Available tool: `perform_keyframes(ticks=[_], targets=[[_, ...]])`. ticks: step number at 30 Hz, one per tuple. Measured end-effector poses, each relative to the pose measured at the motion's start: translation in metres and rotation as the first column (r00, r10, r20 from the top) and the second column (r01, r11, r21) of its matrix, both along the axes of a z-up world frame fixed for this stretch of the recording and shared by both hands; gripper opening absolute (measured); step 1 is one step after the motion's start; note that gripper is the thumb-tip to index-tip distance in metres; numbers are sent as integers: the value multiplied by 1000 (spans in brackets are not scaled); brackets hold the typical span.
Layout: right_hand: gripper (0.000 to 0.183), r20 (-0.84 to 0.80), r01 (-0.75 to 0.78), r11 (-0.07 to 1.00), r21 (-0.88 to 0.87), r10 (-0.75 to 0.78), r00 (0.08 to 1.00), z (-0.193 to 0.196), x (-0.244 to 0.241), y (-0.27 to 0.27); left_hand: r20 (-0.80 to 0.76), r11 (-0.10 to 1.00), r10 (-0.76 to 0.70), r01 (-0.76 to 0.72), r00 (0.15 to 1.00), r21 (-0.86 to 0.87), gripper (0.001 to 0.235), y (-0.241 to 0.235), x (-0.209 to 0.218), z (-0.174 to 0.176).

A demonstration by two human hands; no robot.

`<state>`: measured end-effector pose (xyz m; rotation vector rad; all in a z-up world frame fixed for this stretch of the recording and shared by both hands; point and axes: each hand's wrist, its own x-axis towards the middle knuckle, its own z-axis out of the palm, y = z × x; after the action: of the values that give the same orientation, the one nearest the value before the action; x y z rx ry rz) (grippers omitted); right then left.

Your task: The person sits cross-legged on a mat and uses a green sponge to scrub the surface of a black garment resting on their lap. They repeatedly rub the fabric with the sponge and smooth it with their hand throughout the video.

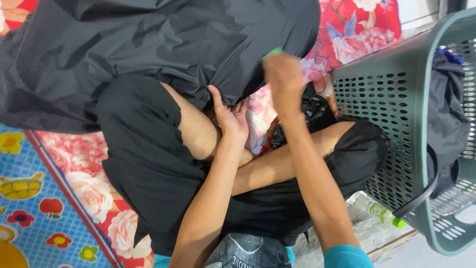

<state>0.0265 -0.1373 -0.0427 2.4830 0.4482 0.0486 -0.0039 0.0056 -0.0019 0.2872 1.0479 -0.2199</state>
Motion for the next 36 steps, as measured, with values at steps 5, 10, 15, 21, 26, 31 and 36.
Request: perform_keyframes(ticks=[5,10,15,21,26,31,36], targets=[[9,446,-354,280,892,-419,791,57,-21,-15,15,999,34,-34,999,23,113,0,0,18],[9,412,-361,206,910,-334,848,45,-28,2,67,1000,-17,16,998,22,128,3,-1,30],[5,450,-455,90,886,68,890,2,-28,29,-27,998,34,-33,999,46,71,-1,0,22],[16,538,-537,216,815,58,841,17,-24,31,49,999,-33,32,998,33,103,-2,-4,-11],[14,480,-478,254,841,59,875,15,-13,14,73,999,8,-12,997,48,101,-3,-7,-5],[13,467,-518,299,801,228,854,-23,-20,17,57,999,-32,29,998,41,99,-3,-3,-16],[20,338,-338,51,940,-9,941,9,-18,-14,82,999,-30,27,996,39,103,2,-6,-1]])
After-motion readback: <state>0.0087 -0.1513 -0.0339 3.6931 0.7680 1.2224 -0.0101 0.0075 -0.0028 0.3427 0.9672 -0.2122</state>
